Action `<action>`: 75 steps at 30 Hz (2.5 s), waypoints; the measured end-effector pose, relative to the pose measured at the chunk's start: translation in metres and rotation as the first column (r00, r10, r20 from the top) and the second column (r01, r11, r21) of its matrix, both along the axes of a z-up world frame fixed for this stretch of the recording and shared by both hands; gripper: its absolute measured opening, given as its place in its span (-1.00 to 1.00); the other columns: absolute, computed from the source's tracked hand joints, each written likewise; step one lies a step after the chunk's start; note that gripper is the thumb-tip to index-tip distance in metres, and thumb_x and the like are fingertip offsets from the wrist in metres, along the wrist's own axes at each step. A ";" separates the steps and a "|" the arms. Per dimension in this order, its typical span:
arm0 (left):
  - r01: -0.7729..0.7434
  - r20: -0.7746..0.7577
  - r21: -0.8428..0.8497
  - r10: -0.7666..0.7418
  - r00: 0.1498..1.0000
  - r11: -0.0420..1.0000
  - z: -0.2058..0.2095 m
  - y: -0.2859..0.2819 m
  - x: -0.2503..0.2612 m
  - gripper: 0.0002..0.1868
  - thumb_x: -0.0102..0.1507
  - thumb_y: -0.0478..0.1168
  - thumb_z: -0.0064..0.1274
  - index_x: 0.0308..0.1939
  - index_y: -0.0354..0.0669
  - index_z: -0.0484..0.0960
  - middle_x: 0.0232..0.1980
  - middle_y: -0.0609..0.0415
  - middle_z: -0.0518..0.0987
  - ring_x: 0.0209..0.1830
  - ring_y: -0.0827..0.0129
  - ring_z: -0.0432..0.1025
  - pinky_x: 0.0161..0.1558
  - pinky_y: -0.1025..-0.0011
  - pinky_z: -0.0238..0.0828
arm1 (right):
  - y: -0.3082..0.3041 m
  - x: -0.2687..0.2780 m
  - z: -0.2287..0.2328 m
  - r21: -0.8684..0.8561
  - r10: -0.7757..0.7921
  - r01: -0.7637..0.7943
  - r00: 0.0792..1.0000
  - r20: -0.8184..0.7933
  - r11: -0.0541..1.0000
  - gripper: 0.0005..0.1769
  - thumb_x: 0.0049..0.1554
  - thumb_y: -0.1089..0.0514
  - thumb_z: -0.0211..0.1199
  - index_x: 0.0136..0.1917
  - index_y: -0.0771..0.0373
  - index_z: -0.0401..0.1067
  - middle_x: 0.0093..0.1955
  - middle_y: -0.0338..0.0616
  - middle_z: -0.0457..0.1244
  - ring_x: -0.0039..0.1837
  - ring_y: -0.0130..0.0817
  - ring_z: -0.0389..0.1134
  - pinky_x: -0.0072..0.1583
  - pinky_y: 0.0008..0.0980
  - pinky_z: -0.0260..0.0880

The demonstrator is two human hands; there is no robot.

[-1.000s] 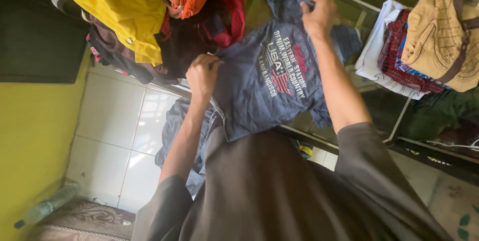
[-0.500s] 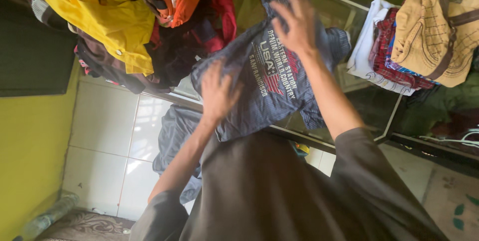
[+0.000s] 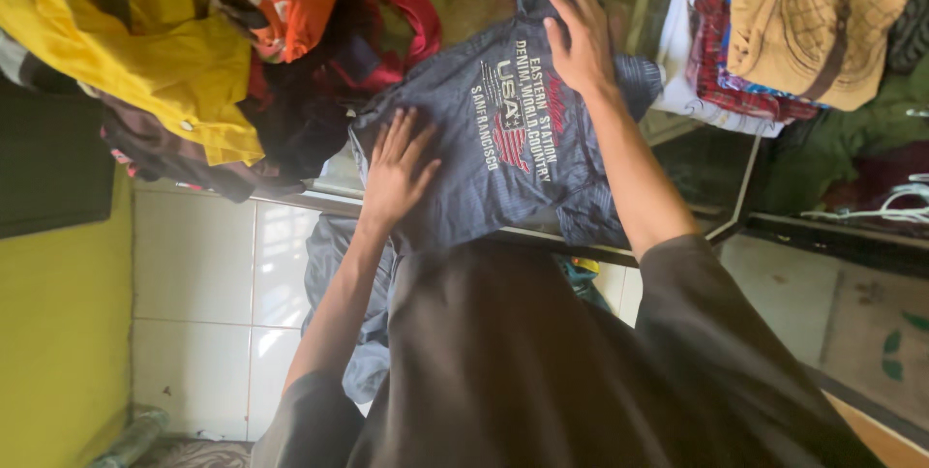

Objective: The person picks up a small blue denim-style shirt, buttons the front, and folds it. The person then picks up an orange t-shirt, lays it flat, and folds it, placing both items onto a stack on a glass shelf.

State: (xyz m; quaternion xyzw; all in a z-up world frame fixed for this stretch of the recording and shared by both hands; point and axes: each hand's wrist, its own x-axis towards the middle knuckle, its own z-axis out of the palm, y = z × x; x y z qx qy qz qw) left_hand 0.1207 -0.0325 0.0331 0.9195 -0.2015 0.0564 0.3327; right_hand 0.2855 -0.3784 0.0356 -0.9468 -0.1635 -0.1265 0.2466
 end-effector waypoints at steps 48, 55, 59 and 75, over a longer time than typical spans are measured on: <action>-0.387 0.000 -0.032 0.387 0.922 0.922 0.043 0.017 0.023 -0.54 0.11 -0.27 0.25 0.12 -0.06 0.60 -0.03 -0.12 0.59 0.02 -0.12 0.48 -0.02 0.06 0.45 | -0.009 0.032 0.049 -0.123 0.154 -0.131 0.968 0.197 0.984 -0.91 0.16 0.11 0.48 -0.12 0.12 0.61 0.05 -0.19 0.26 0.13 -0.12 0.31 0.13 -0.14 0.31; -0.514 -0.145 -0.193 0.494 0.857 0.836 0.031 0.020 0.018 -0.62 0.33 -0.38 0.07 0.18 0.09 0.66 0.16 0.04 0.60 0.14 0.08 0.52 0.11 0.19 0.48 | -0.005 0.053 0.044 -0.051 0.134 -0.125 0.962 0.237 0.991 -0.93 0.20 0.23 0.42 -0.02 0.18 0.58 0.14 -0.14 0.24 0.20 -0.12 0.30 0.21 -0.12 0.29; -0.556 0.159 -0.051 0.556 0.816 0.830 0.045 0.000 0.020 -0.58 0.26 -0.30 0.18 0.21 0.06 0.61 0.30 -0.08 0.44 0.29 -0.06 0.32 0.24 0.04 0.32 | 0.005 0.076 0.031 -0.193 0.171 -0.129 0.960 0.222 0.973 -0.88 0.19 0.13 0.48 -0.08 0.17 0.58 0.13 -0.11 0.23 0.18 -0.06 0.25 0.21 -0.07 0.29; -0.089 0.014 0.138 0.088 0.996 0.986 0.013 -0.044 0.031 -0.30 0.37 0.06 0.02 0.56 -0.05 0.28 0.66 -0.21 0.06 0.66 -0.07 -0.04 0.57 -0.01 -0.13 | 0.017 -0.030 0.009 -0.088 0.052 -0.057 0.997 -0.058 0.994 -0.35 0.35 0.02 0.19 0.64 0.12 0.16 0.71 -0.01 -0.09 0.70 0.06 -0.13 0.60 0.09 -0.12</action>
